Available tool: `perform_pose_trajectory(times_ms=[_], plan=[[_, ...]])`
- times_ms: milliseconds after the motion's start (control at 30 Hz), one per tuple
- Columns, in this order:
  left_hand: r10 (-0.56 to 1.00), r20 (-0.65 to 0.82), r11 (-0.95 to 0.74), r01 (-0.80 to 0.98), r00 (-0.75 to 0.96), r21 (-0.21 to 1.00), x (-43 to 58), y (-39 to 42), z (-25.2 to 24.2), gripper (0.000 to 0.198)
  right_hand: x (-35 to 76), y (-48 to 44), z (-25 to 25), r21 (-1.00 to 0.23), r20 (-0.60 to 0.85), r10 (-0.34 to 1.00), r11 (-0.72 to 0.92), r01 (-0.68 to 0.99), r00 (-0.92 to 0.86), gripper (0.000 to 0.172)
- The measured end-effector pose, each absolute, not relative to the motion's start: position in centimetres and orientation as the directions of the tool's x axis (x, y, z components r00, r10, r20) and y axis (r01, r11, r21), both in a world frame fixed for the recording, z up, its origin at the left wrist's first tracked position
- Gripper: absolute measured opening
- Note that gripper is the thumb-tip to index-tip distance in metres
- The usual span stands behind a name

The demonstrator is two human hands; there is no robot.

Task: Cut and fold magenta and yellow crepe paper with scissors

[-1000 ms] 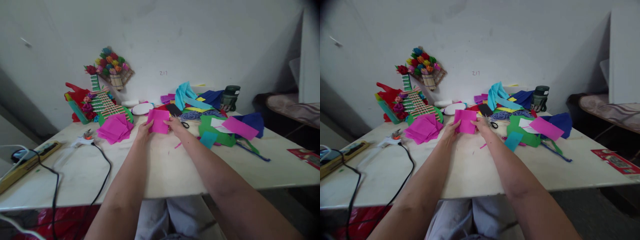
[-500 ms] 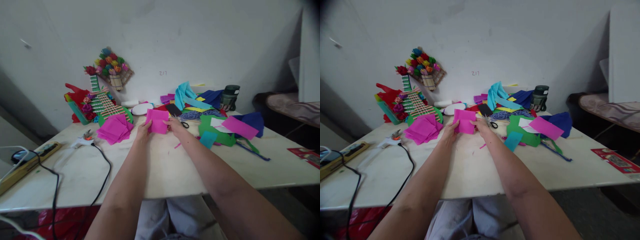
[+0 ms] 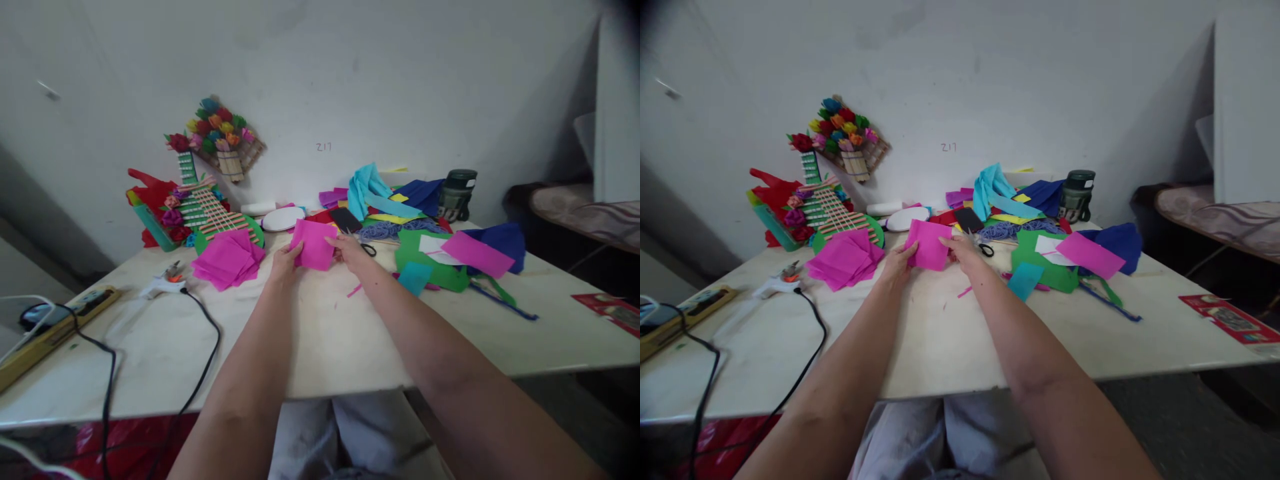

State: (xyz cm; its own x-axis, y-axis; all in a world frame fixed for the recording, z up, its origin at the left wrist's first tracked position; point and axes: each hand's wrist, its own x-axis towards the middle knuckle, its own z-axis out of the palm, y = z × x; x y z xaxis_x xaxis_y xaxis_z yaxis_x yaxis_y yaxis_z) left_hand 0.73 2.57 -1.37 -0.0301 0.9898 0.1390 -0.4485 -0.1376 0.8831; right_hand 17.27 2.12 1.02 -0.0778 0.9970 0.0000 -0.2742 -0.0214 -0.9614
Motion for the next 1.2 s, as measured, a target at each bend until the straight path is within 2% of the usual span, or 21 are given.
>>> perform_pose_trajectory(times_ms=[233, 333, 900, 1200], plan=[[0.992, 0.117, -0.09, -0.401, 0.043, 0.912, 0.7, 2.3, -1.2, 0.034, 17.5, 2.2, 1.2, -0.951, 0.024, 0.996, 0.051, -0.304, 0.091, 0.008], [0.993, 0.115, -0.092, -0.401, 0.034, 0.911, 0.7, 2.3, -1.1, 0.034, 17.4, 2.0, 1.5, -0.952, 0.015, 0.994, 0.048, -0.301, 0.109, 0.006], [0.994, 0.066, -0.028, -0.405, 0.082, 0.914, 0.4, 2.2, -1.2, 0.032, 18.6, 3.1, 0.6, -0.974, 0.0, 1.0, -0.007, -0.226, -0.028, 0.008], [0.996, 0.033, -0.001, -0.343, 0.086, 0.939, 0.3, 1.8, -0.8, 0.032, 19.8, 2.8, 0.8, -0.996, -0.023, 0.992, -0.033, -0.081, -0.123, 0.011]])
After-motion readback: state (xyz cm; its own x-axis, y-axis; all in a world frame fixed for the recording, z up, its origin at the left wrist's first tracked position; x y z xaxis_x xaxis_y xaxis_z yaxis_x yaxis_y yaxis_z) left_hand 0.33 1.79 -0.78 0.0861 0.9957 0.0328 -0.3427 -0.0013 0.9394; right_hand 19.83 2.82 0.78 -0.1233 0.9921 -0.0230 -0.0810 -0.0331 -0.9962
